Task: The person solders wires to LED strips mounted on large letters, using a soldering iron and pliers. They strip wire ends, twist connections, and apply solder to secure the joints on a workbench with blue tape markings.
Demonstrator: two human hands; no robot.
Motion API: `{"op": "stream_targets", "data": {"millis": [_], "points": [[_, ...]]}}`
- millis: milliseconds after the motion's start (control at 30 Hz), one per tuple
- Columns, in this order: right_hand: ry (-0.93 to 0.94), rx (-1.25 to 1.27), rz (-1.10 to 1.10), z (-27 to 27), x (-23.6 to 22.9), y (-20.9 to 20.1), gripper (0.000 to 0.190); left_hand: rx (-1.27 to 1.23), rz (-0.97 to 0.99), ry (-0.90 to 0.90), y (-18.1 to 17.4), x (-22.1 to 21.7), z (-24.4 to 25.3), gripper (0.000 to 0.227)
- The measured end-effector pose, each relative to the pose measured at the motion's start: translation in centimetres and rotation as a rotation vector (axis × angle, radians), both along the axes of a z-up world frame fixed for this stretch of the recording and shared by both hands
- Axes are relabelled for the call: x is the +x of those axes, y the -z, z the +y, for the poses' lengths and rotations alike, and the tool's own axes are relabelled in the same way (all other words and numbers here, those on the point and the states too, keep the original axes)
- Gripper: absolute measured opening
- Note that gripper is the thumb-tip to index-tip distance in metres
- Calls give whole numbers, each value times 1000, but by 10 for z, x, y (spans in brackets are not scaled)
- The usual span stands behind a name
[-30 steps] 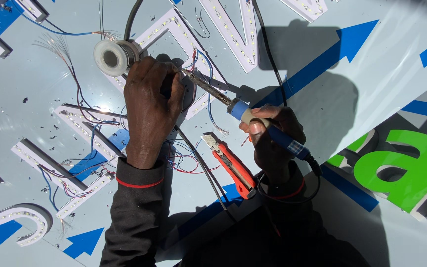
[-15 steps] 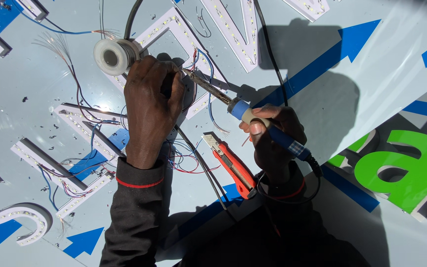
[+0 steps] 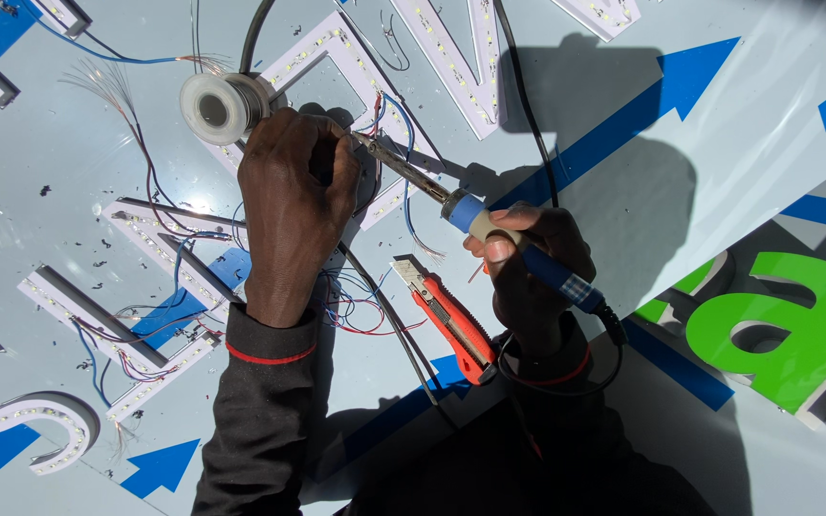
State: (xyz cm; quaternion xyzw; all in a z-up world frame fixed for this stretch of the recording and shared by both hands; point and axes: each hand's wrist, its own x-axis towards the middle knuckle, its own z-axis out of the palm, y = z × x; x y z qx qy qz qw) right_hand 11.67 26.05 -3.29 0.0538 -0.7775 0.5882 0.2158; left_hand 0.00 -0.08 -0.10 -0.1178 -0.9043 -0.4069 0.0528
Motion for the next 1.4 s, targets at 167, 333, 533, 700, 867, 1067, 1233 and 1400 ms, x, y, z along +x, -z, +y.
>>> {"op": "stream_targets", "data": {"millis": [167, 333, 533, 700, 867, 1067, 1233, 1400], "points": [[-40, -18, 14, 7, 0, 4, 26, 8, -4, 7, 0, 0, 0, 13], [-39, -28, 29, 0, -3, 2, 26, 6, 3, -1, -1, -1, 1, 12], [17, 28, 40, 5, 2, 3, 27, -8, 18, 0, -2, 0, 2, 11], [127, 83, 113, 6, 1, -4, 32, -7, 19, 6, 0, 0, 2, 13], [248, 70, 112, -7, -2, -31, 32, -14, 50, 15, 8, -1, 0, 13], [481, 459, 36, 28, -10, -30, 63, -4, 84, 39, 14, -4, -2, 15], [584, 599, -122, 57, 1, -20, 87, -3, 117, 44, 21, -5, -4, 15], [446, 608, -261, 81, 16, -26, 67, -3, 99, 39, 12, -3, -1, 9]]}}
